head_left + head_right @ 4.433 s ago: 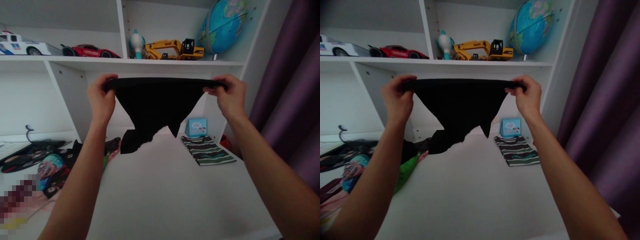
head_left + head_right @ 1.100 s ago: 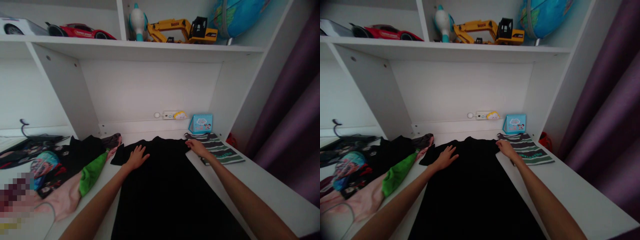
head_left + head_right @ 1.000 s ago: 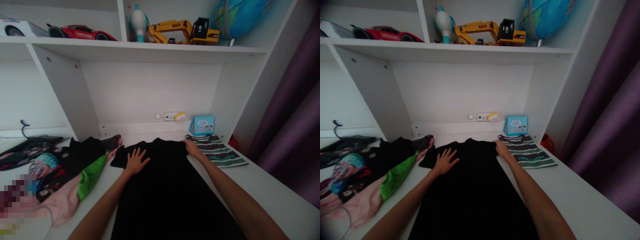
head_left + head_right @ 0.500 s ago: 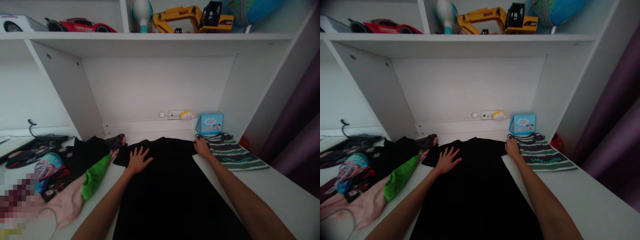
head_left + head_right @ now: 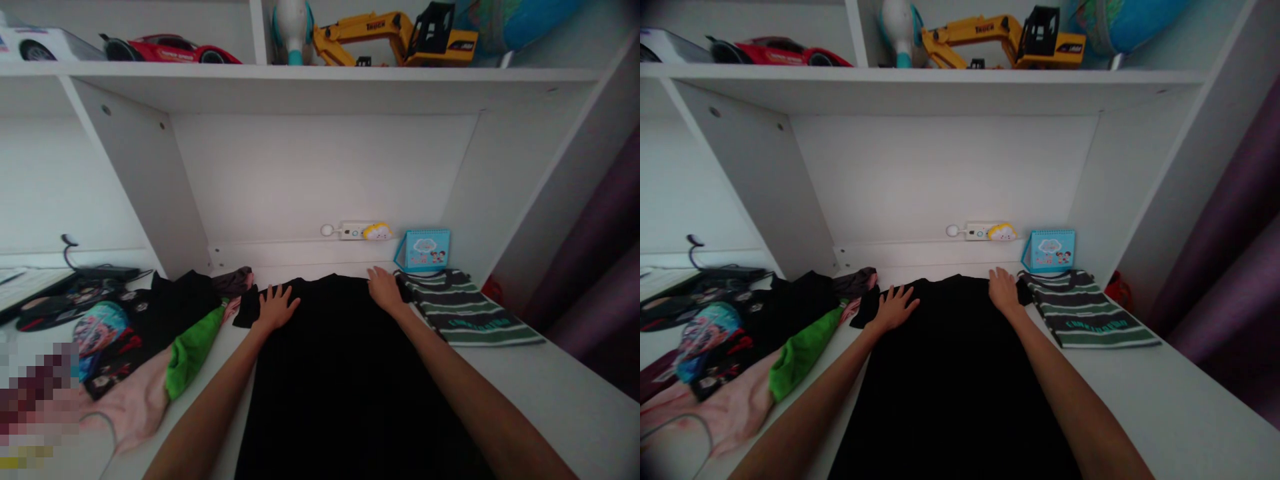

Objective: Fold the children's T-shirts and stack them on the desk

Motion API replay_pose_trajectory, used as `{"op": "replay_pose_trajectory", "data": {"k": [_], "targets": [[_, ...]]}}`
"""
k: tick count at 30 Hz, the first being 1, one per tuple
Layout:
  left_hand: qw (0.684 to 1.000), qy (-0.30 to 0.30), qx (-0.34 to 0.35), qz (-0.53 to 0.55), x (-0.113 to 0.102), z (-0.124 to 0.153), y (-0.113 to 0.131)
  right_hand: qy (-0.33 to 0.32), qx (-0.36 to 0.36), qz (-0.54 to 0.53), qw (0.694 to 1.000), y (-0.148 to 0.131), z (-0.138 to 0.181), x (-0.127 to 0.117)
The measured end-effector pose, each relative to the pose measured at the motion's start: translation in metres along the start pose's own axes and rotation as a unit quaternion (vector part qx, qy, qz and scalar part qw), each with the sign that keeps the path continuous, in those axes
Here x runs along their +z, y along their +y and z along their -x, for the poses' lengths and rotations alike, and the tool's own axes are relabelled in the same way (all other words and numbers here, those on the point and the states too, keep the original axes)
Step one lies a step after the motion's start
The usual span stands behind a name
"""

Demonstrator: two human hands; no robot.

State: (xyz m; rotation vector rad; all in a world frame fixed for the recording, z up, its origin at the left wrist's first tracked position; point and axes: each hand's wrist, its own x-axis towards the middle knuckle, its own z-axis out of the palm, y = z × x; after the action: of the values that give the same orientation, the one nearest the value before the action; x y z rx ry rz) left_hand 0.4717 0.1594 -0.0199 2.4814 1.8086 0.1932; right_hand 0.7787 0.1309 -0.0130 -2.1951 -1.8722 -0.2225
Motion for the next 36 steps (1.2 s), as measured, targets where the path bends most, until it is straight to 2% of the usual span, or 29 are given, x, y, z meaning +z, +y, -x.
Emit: {"op": "replay_pose_trajectory", "data": {"k": [3, 8, 10, 13, 16, 21, 26, 29, 33, 36], "targets": [[1.0, -0.01, 0.004, -0.006, 0.005, -0.007, -0.005, -0.065, -0.072, -0.021, 0.995, -0.026, 0.007, 0.015], [0.999, -0.017, -0.032, 0.009, 0.003, -0.021, -0.023, -0.144, -0.001, -0.046, 0.988, -0.027, 0.01, 0.03], [0.999, -0.017, -0.035, 0.02, 0.001, -0.026, -0.033, -0.148, 0.008, -0.044, 0.988, -0.024, 0.008, 0.031], [0.999, -0.016, -0.004, 0.044, 0.0, -0.032, -0.048, -0.145, 0.007, -0.043, 0.988, -0.023, 0.006, 0.031], [0.995, -0.003, 0.013, 0.102, 0.002, -0.035, -0.063, -0.143, 0.002, -0.046, 0.989, -0.023, 0.006, 0.032], [0.961, 0.061, -0.061, 0.264, -0.008, -0.041, -0.094, -0.139, -0.003, -0.05, 0.989, -0.021, 0.008, 0.032], [0.939, 0.078, -0.112, 0.317, -0.034, -0.051, -0.122, -0.134, -0.005, -0.061, 0.989, -0.02, 0.01, 0.031], [0.934, 0.118, -0.147, 0.302, -0.046, -0.059, -0.134, -0.129, -0.003, -0.058, 0.99, -0.02, 0.011, 0.032], [0.948, 0.155, -0.155, 0.231, -0.049, -0.069, -0.13, -0.127, -0.001, -0.054, 0.99, -0.02, 0.012, 0.033], [0.963, 0.145, -0.119, 0.192, -0.038, -0.066, -0.101, -0.123, -0.001, -0.053, 0.991, -0.02, 0.012, 0.033]]}}
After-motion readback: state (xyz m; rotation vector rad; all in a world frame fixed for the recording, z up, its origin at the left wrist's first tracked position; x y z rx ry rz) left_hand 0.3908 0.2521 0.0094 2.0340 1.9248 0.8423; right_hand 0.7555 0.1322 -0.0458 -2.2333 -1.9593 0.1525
